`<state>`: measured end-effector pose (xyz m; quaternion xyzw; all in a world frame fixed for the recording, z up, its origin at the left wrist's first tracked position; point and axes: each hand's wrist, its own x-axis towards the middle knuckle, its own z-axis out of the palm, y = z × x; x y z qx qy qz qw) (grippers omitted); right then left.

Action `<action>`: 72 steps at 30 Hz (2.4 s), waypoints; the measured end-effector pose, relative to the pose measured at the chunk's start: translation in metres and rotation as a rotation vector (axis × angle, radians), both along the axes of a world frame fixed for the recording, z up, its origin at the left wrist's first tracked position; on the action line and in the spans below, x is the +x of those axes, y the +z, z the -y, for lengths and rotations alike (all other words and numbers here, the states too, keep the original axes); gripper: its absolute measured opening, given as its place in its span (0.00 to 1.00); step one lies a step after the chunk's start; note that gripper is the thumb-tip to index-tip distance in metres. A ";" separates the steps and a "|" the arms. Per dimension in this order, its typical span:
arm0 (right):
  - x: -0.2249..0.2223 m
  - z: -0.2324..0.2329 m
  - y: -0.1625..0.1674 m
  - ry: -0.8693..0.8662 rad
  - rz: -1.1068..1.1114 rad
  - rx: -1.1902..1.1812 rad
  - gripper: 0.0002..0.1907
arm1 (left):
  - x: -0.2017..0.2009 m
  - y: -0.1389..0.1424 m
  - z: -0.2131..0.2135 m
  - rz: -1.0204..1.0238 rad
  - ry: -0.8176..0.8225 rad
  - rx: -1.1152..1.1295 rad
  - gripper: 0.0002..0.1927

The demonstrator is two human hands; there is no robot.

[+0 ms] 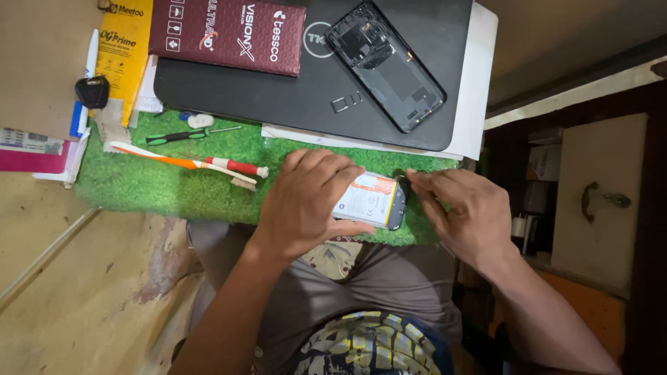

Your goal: The person sits at a workbench and pries the back cover off a smartphone, then works on the exposed internals, peeling the battery and using a small red tool on the phone components. The removed cover and small parts rest on a laptop beside the work mat.

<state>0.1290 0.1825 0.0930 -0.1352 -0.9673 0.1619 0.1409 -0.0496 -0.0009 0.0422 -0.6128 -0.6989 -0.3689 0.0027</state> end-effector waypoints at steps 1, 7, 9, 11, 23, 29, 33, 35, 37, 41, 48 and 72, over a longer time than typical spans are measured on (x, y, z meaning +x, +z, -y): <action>0.000 0.000 0.000 0.004 0.006 0.011 0.13 | 0.001 0.000 0.000 0.002 0.002 -0.003 0.40; -0.001 0.007 0.003 0.028 0.011 0.157 0.13 | 0.001 -0.001 -0.001 0.001 0.010 -0.009 0.41; -0.003 0.009 0.002 0.043 -0.032 0.180 0.11 | 0.001 -0.001 -0.001 0.004 0.016 -0.014 0.41; -0.003 0.007 0.003 0.031 -0.019 0.147 0.11 | 0.002 0.000 -0.002 0.008 0.026 -0.017 0.41; -0.002 0.004 0.006 0.039 0.022 0.112 0.13 | 0.002 0.001 -0.002 0.028 0.020 -0.053 0.40; -0.004 0.014 0.004 0.102 -0.038 0.318 0.16 | 0.002 0.000 -0.002 0.004 0.031 -0.043 0.41; -0.003 0.018 0.005 0.121 -0.006 0.365 0.19 | 0.003 -0.001 -0.002 0.010 0.032 -0.054 0.41; -0.005 0.015 0.005 0.086 0.031 0.274 0.14 | 0.003 -0.001 -0.002 0.009 0.036 -0.045 0.40; -0.006 0.007 0.007 0.057 0.076 0.138 0.13 | 0.003 -0.001 -0.002 0.007 0.040 -0.035 0.40; -0.011 -0.010 0.006 -0.032 0.187 -0.137 0.13 | 0.003 -0.002 -0.003 0.011 0.039 -0.034 0.40; -0.013 -0.012 0.001 -0.002 0.039 -0.358 0.11 | 0.002 -0.002 -0.003 -0.016 0.028 -0.005 0.41; -0.003 -0.002 0.007 -0.053 0.082 -0.083 0.08 | 0.002 0.002 -0.001 -0.001 0.021 -0.027 0.40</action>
